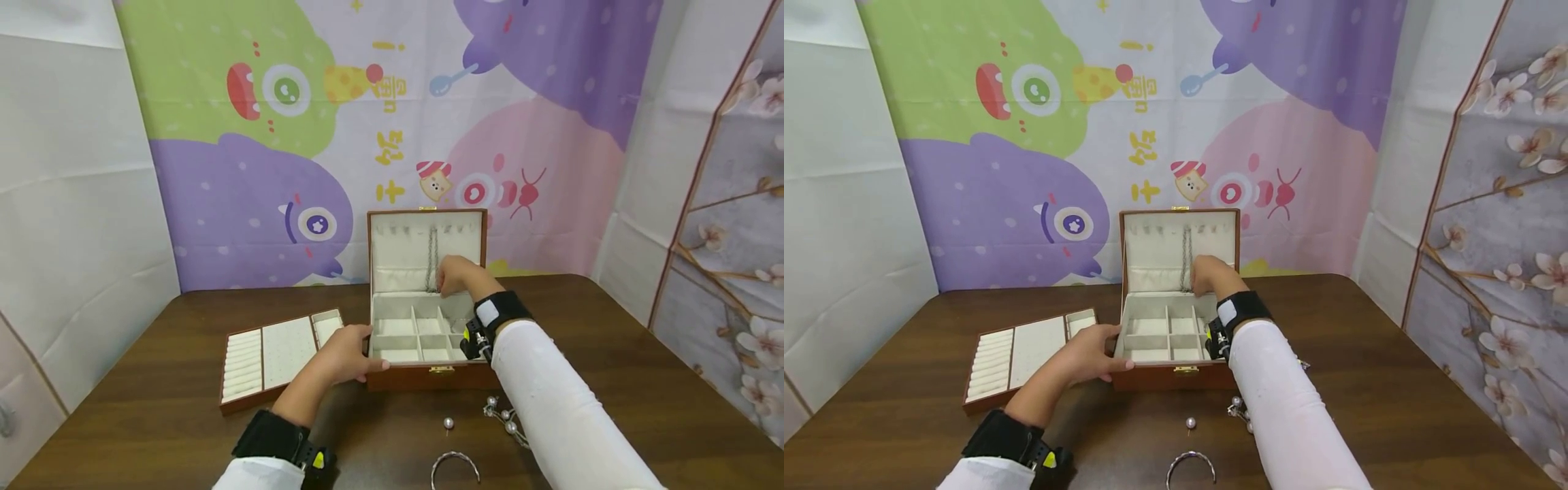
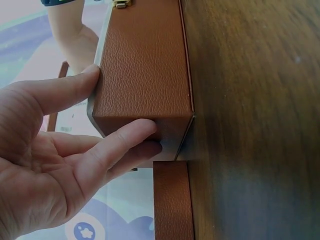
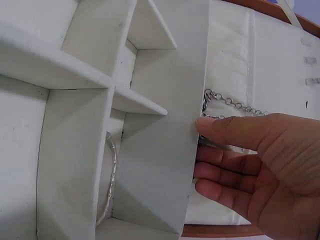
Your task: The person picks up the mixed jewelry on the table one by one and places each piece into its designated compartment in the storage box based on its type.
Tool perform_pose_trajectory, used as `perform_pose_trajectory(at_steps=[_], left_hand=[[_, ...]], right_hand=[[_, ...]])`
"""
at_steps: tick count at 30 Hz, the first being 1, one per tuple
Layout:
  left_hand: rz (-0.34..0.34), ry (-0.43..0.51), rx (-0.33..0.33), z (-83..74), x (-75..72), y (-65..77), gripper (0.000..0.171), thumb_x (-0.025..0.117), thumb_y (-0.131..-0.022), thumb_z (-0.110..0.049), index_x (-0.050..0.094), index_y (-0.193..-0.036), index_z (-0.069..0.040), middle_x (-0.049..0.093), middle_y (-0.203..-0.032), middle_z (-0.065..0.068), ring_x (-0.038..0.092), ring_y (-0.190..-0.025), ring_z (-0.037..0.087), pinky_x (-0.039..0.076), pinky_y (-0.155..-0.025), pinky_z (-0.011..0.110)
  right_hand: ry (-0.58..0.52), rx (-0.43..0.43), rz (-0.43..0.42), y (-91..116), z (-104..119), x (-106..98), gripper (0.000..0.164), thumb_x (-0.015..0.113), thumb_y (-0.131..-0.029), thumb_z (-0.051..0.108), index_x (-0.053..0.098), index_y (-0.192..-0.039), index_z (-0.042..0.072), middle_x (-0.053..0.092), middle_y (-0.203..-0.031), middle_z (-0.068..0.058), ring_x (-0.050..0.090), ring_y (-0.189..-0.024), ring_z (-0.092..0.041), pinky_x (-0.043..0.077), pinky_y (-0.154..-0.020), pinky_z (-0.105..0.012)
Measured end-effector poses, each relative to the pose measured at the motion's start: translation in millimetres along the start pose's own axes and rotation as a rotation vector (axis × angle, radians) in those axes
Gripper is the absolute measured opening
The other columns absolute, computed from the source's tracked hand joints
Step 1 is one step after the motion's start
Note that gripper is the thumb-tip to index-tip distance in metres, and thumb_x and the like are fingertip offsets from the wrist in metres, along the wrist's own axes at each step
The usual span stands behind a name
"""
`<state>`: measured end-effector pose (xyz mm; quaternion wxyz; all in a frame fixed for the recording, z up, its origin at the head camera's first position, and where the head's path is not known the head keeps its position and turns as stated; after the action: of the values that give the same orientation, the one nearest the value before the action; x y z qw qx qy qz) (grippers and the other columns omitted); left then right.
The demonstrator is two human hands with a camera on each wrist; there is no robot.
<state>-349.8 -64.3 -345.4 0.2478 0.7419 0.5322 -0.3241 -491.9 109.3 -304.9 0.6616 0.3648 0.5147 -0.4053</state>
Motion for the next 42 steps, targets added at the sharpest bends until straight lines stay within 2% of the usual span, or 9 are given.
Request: perform_pose_trajectory(at_steps=[6,9,14,20,26,31,34,38,42], left_hand=[[-0.007,0.022,-0.009,0.7,-0.6,2.5,0.079,0.082,-0.080,-0.020,0.041,-0.142,0.009,0.049,-0.137,0.028,0.066,-0.053,0.018,0.054,-0.084,0.038],[-0.024,0.051,-0.010,0.4,-2.3,2.9,0.078,0.083,-0.079,-0.017,0.043,-0.140,0.010,0.050,-0.135,0.029,0.066,-0.053,0.020,0.057,-0.072,0.035],[-0.042,0.169,-0.023,2.6,-2.9,0.8,0.076,0.084,-0.077,-0.010,0.045,-0.139,0.009,0.050,-0.135,0.029,0.066,-0.053,0.023,0.057,-0.055,0.034],[-0.035,0.273,-0.041,8.8,-1.0,-1.8,0.076,0.083,-0.076,-0.006,0.044,-0.140,0.008,0.048,-0.136,0.028,0.066,-0.057,0.022,0.057,-0.053,0.034],[-0.027,0.310,-0.047,9.7,-0.5,-2.3,0.075,0.083,-0.076,-0.004,0.045,-0.140,0.007,0.048,-0.136,0.027,0.066,-0.062,0.022,0.058,-0.054,0.035],[-0.023,0.314,-0.054,9.8,0.3,-1.5,0.075,0.083,-0.076,-0.004,0.044,-0.140,0.008,0.047,-0.137,0.027,0.066,-0.062,0.023,0.058,-0.055,0.036],[-0.022,0.312,-0.051,10.2,0.5,-1.3,0.074,0.083,-0.076,-0.003,0.045,-0.139,0.009,0.048,-0.136,0.027,0.067,-0.064,0.022,0.058,-0.055,0.036],[-0.024,0.312,-0.040,9.5,0.3,-2.0,0.073,0.083,-0.076,-0.002,0.046,-0.138,0.009,0.049,-0.134,0.028,0.067,-0.066,0.023,0.058,-0.054,0.036],[-0.018,0.320,-0.042,9.7,1.3,-1.2,0.075,0.083,-0.076,-0.002,0.045,-0.139,0.009,0.049,-0.134,0.029,0.067,-0.065,0.023,0.058,-0.054,0.036]], right_hand=[[0.065,-0.009,0.009,-2,8,5,0.003,0.073,-0.082,0.004,0.071,-0.079,0.003,0.064,-0.076,-0.002,0.052,-0.067,-0.016,0.048,-0.063,-0.029],[0.100,-0.029,0.001,-4,15,4,0.003,0.076,-0.081,0.005,0.073,-0.082,0.004,0.067,-0.081,-0.003,0.056,-0.071,-0.017,0.051,-0.067,-0.031],[0.090,-0.028,-0.005,-3,20,1,0.009,0.080,-0.078,0.006,0.074,-0.084,0.003,0.069,-0.086,-0.006,0.061,-0.079,-0.021,0.053,-0.073,-0.034],[0.113,-0.057,-0.006,-4,22,1,0.009,0.080,-0.079,0.005,0.071,-0.077,0.004,0.067,-0.078,-0.004,0.059,-0.073,-0.019,0.052,-0.069,-0.032],[0.114,-0.091,-0.029,-4,23,-1,0.024,0.079,-0.079,0.003,0.062,-0.062,0.009,0.055,-0.061,0.002,0.049,-0.060,-0.014,0.046,-0.061,-0.027],[0.044,-0.112,-0.045,-5,20,-1,0.028,0.071,-0.079,-0.003,0.057,-0.059,0.010,0.048,-0.055,0.004,0.043,-0.054,-0.012,0.038,-0.054,-0.025],[-0.027,-0.122,-0.084,-3,19,-5,0.021,0.066,-0.079,-0.003,0.063,-0.063,0.009,0.053,-0.055,0.002,0.048,-0.053,-0.013,0.041,-0.056,-0.026],[-0.223,-0.097,-0.113,2,14,-12,0.012,0.064,-0.085,-0.002,0.066,-0.075,0.003,0.064,-0.064,-0.008,0.063,-0.060,-0.023,0.054,-0.061,-0.034],[-0.412,-0.065,-0.135,3,7,-20,0.005,0.064,-0.087,-0.003,0.065,-0.082,-0.003,0.067,-0.072,-0.014,0.067,-0.063,-0.026,0.058,-0.064,-0.040]])
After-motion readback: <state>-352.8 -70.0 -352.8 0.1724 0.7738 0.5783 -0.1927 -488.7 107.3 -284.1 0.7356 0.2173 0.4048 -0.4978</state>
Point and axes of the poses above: each hand's wrist, its own y-axis away from the middle knuckle, its own x-axis out of the palm, z = x × y, the point moved 10 cm from there along -y, towards the middle knuckle
